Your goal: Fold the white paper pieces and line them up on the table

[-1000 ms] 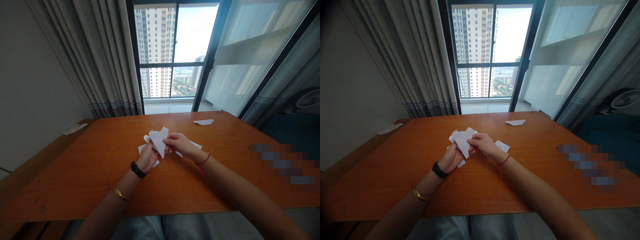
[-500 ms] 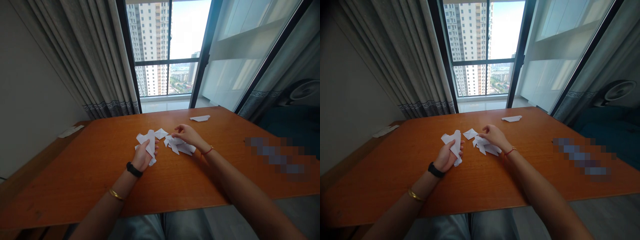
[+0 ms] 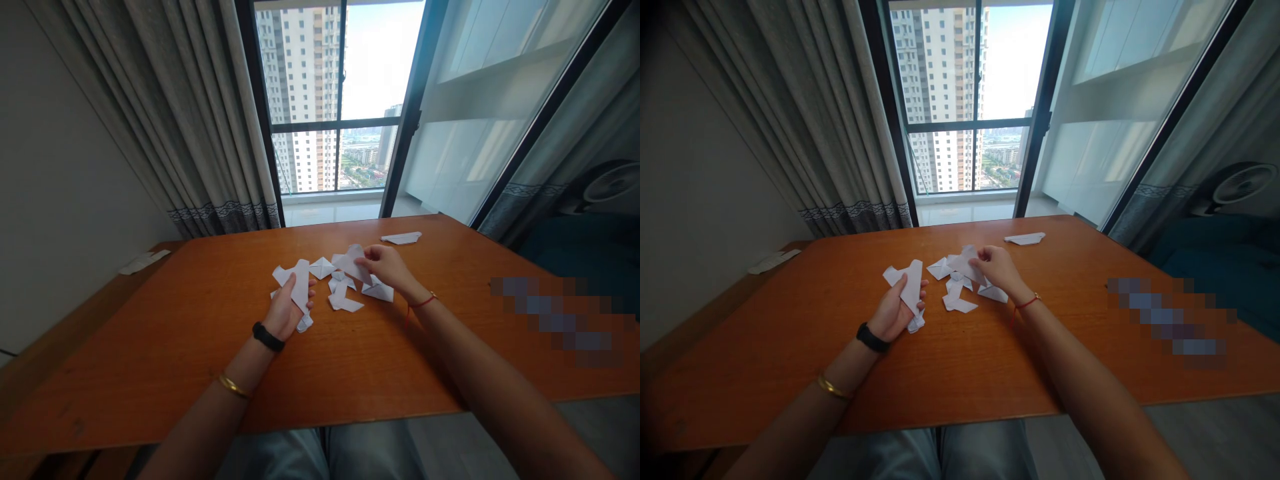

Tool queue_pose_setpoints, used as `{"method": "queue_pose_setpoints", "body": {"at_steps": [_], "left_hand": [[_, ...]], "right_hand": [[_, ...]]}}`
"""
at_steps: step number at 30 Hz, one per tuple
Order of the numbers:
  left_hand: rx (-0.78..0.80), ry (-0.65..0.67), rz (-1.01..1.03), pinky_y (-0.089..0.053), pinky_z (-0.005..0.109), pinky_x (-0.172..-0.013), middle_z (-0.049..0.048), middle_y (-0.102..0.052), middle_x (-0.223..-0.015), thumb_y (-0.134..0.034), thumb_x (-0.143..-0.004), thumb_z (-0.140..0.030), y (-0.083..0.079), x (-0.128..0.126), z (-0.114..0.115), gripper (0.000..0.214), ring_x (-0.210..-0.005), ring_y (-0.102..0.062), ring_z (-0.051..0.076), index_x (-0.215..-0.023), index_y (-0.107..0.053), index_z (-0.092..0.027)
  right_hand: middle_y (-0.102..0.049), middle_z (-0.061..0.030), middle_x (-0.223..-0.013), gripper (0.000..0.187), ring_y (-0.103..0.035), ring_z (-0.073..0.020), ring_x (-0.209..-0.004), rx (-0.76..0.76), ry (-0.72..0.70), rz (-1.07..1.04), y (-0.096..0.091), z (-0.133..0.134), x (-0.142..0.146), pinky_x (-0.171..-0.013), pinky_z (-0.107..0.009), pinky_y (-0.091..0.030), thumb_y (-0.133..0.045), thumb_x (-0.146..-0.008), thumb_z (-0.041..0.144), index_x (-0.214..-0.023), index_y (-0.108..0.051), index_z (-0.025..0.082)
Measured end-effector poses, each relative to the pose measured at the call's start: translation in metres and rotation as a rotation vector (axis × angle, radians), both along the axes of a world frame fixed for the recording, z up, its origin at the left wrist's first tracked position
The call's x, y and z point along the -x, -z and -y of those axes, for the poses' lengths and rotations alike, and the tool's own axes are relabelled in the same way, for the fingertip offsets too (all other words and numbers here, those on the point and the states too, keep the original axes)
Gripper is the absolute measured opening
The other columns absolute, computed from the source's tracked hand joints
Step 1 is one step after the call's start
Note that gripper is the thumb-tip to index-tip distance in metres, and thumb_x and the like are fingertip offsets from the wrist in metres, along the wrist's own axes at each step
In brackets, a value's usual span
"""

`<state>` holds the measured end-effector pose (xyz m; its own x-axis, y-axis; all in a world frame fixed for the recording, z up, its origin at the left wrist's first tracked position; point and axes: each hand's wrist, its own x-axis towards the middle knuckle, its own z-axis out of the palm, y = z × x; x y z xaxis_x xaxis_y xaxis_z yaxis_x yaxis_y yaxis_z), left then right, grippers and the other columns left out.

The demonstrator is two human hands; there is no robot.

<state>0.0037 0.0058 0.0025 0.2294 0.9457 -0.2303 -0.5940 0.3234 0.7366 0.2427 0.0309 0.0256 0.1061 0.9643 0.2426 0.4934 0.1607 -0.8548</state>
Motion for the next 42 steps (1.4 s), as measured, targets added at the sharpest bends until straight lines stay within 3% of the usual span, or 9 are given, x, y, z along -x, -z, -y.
{"method": "queue_pose_setpoints", "body": {"at_steps": [3, 5, 12, 16, 19, 22, 28, 35, 42], "left_hand": [[-0.025, 0.092, 0.01, -0.042, 0.022, -0.045, 0.0094, -0.065, -0.086, -0.045, -0.093, -0.04, 0.003, -0.008, 0.006, 0.031, -0.06, -0.058, 0.014, -0.102, -0.059, -0.015], [-0.063, 0.159, 0.005, -0.044, 0.023, -0.048, 0.0085, -0.064, -0.081, -0.045, -0.092, -0.042, 0.004, -0.012, 0.011, 0.033, -0.062, -0.057, 0.014, -0.101, -0.061, -0.015], [-0.155, 0.346, 0.009, -0.043, 0.024, -0.046, 0.0071, -0.059, -0.072, -0.042, -0.082, -0.068, 0.003, -0.014, 0.02, 0.062, -0.067, -0.057, 0.018, -0.105, -0.061, -0.014], [-0.266, 0.273, -0.076, -0.041, 0.021, -0.048, 0.0044, -0.06, -0.075, -0.066, -0.078, -0.047, 0.008, -0.016, 0.021, 0.042, -0.067, -0.056, 0.015, -0.105, -0.061, -0.015], [-0.339, 0.172, -0.179, -0.043, 0.022, -0.054, 0.0059, -0.064, -0.082, -0.067, -0.079, -0.038, 0.012, -0.015, 0.019, 0.033, -0.07, -0.057, 0.015, -0.102, -0.062, -0.015], [-0.379, 0.13, -0.276, -0.046, 0.023, -0.067, 0.0071, -0.067, -0.088, -0.068, -0.079, -0.032, 0.011, -0.01, 0.019, 0.026, -0.084, -0.059, 0.019, -0.098, -0.064, -0.015], [-0.448, 0.155, -0.326, -0.046, 0.026, -0.082, 0.0088, -0.066, -0.104, -0.078, -0.067, -0.019, 0.003, 0.002, 0.007, 0.045, -0.095, -0.061, 0.019, -0.108, -0.058, -0.017], [-0.426, 0.274, -0.622, -0.043, 0.02, -0.049, 0.006, -0.068, -0.069, -0.073, -0.071, -0.023, 0.015, 0.008, -0.002, 0.02, -0.056, -0.06, 0.014, -0.088, -0.067, -0.013], [-0.391, 0.179, -0.509, -0.047, 0.02, -0.05, 0.0075, -0.07, -0.077, -0.076, -0.067, -0.015, 0.018, 0.002, 0.0, 0.023, -0.064, -0.065, 0.016, -0.088, -0.068, -0.013]], "right_hand": [[-0.062, -0.0008, -0.062, 0.03, -0.053, -0.0113, -0.051, 0.116, -0.212, -0.426, -0.002, 0.015, 0.029, -0.05, -0.024, -0.043, -0.069, -0.067, 0.043, -0.075, -0.057, 0.017], [-0.064, -0.0017, -0.06, 0.033, -0.055, -0.0114, -0.049, 0.228, -0.354, -0.551, 0.003, 0.026, 0.052, -0.05, -0.024, -0.046, -0.071, -0.067, 0.045, -0.075, -0.055, 0.018], [-0.06, 0.0015, -0.051, 0.022, -0.053, -0.011, -0.042, 0.156, -0.258, -0.39, 0.023, 0.038, 0.086, -0.041, -0.022, -0.043, -0.066, -0.074, 0.036, -0.075, -0.053, 0.018], [-0.058, 0.003, -0.059, 0.023, -0.055, -0.0108, -0.047, 0.131, -0.246, -0.386, 0.019, 0.041, 0.082, -0.043, -0.021, -0.042, -0.067, -0.072, 0.035, -0.079, -0.052, 0.019], [-0.059, 0.0024, -0.077, 0.04, -0.056, -0.01, -0.055, 0.105, -0.217, -0.402, 0.014, 0.043, 0.078, -0.046, -0.021, -0.043, -0.074, -0.065, 0.035, -0.094, -0.052, 0.02], [-0.058, 0.0022, -0.073, 0.034, -0.054, -0.0106, -0.056, 0.11, -0.349, -0.336, 0.014, 0.045, 0.071, -0.048, -0.022, -0.042, -0.069, -0.072, 0.041, -0.094, -0.055, 0.019], [-0.058, 0.0013, -0.067, 0.023, -0.054, -0.0126, -0.057, -0.013, -0.286, -0.225, 0.026, 0.043, 0.051, -0.053, -0.024, -0.044, -0.061, -0.08, 0.042, -0.081, -0.055, 0.019], [-0.061, 0.0004, -0.071, 0.019, -0.058, -0.0134, -0.058, -0.011, -0.286, -0.122, 0.033, 0.042, 0.056, -0.054, -0.025, -0.044, -0.058, -0.082, 0.037, -0.09, -0.055, 0.019], [-0.062, 0.0013, -0.071, 0.027, -0.059, -0.0135, -0.057, 0.054, -0.351, -0.376, 0.047, 0.037, 0.067, -0.053, -0.026, -0.047, -0.062, -0.079, 0.035, -0.096, -0.048, 0.02]]}}
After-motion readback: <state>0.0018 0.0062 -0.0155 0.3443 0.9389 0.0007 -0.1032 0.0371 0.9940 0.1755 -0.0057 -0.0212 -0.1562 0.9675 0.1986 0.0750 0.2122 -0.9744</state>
